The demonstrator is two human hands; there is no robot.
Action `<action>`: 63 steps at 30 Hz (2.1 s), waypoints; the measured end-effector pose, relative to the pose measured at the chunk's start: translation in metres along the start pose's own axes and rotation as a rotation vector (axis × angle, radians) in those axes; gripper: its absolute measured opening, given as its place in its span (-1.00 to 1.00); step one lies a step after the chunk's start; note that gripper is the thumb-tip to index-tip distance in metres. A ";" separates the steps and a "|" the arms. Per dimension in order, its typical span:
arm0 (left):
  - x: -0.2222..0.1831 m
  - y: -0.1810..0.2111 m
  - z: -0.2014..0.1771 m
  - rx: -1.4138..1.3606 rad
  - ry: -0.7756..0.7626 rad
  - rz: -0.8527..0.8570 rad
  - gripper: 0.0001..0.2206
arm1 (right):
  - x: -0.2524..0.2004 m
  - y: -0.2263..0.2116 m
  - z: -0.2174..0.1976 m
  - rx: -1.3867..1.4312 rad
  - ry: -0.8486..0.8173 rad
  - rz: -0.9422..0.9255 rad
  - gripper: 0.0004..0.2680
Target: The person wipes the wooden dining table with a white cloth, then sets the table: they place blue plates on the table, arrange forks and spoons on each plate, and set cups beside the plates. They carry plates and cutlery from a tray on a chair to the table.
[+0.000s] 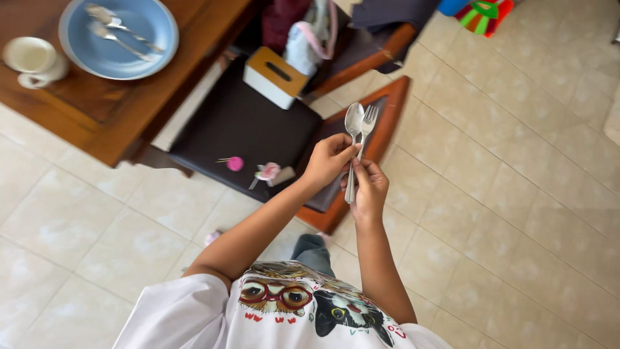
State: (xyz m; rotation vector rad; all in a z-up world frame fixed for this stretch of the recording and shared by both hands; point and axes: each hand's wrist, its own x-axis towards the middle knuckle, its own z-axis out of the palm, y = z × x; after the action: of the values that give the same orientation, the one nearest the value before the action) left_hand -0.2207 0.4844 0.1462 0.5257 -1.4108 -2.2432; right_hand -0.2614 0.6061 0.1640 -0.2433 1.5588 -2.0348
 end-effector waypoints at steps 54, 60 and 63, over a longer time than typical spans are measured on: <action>0.869 -0.049 0.192 0.027 0.837 0.205 -0.78 | 0.981 -0.202 -0.112 -0.370 -0.972 0.385 -0.82; 0.917 -0.015 0.125 0.129 1.006 0.131 -0.76 | 1.051 -0.161 -0.030 -0.356 -1.197 0.390 -0.85; 0.942 -0.004 0.088 0.123 1.084 0.126 -0.77 | 1.083 -0.143 0.011 -0.353 -1.225 0.432 -0.88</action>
State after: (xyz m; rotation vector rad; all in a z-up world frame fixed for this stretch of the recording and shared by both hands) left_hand -1.0521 0.0356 0.0977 1.3665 -0.9274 -1.3391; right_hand -1.1981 0.0469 0.0977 -0.9650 0.9815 -0.8762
